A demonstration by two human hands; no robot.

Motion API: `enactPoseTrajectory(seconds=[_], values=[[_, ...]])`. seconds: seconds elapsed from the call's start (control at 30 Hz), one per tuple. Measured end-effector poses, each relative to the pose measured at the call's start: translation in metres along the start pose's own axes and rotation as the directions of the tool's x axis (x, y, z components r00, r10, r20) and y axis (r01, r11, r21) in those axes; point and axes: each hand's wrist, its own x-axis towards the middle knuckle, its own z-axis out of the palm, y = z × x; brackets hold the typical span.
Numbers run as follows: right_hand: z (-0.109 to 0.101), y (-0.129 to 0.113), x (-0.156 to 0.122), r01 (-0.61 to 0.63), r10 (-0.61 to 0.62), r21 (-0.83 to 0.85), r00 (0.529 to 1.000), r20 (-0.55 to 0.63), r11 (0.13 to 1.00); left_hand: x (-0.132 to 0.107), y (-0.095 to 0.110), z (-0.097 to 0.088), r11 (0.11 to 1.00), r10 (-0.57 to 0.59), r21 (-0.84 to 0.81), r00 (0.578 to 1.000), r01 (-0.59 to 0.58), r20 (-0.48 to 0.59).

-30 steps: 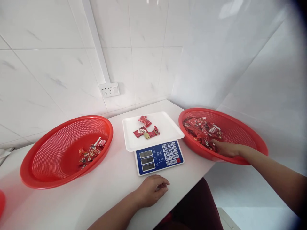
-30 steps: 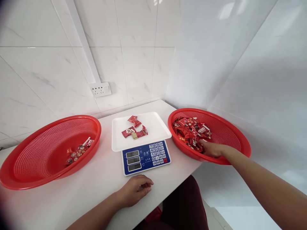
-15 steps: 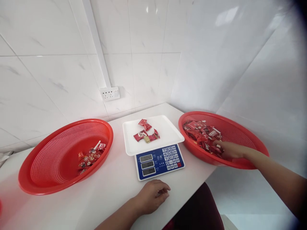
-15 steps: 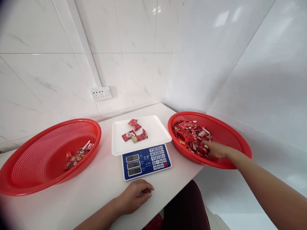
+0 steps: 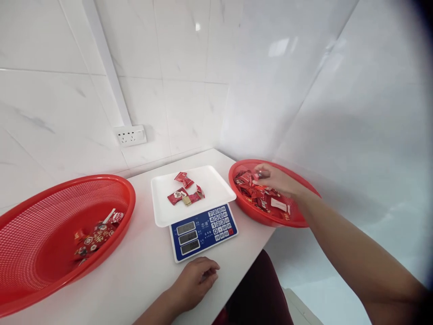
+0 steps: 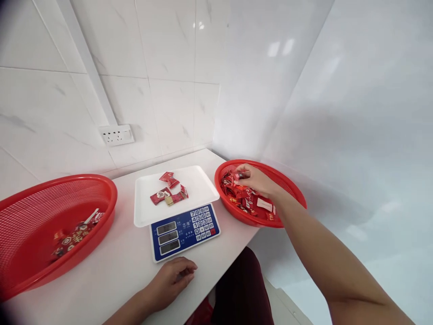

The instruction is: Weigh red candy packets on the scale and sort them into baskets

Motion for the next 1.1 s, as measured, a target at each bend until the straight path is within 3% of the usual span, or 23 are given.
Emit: enactPoseTrajectory(seconds=[0.07,0.17,0.33,0.43,0.53,0.7,0.83,0.97,1.1], values=[[0.025,-0.012,0.007,0.045,-0.079,0.206,0.984,0.157,0.978,-0.001,0.0,0.0,1.0,0.0,0.009,1.0,0.0,-0.008],[0.065,-0.029,0.022,0.126,-0.189,0.258,0.954,0.234,0.958,-0.001,-0.001,0.001,1.0,-0.001,0.013,1.0,0.001,-0.013],[0.114,-0.061,0.045,0.274,-0.274,0.038,0.918,0.289,0.961,-0.002,0.0,0.0,1.0,0.009,0.02,1.0,-0.009,-0.012],[0.129,-0.073,0.053,0.35,-0.301,-0.129,0.907,0.296,0.928,-0.004,0.001,-0.001,1.0,0.023,0.02,1.0,-0.023,-0.01],[0.136,-0.075,0.056,0.345,-0.289,-0.203,0.921,0.262,0.916,-0.005,0.002,-0.001,0.999,0.034,0.023,0.999,-0.034,-0.003],[0.126,-0.067,0.051,0.316,-0.269,-0.276,0.943,0.196,0.908,-0.005,0.002,-0.002,0.999,0.032,0.041,0.999,-0.032,0.009],[0.097,-0.056,0.03,0.319,-0.311,-0.276,0.948,0.073,0.907,-0.004,0.001,-0.003,0.998,0.037,0.041,0.999,-0.038,0.01],[0.054,-0.031,-0.002,0.114,-0.16,-0.254,0.972,-0.172,0.961,-0.004,0.001,-0.003,0.998,0.049,0.033,0.999,-0.049,0.021],[0.018,0.008,-0.026,-0.133,0.01,-0.346,0.942,-0.337,0.929,-0.004,0.002,-0.003,0.999,0.04,0.022,0.999,-0.04,0.03]])
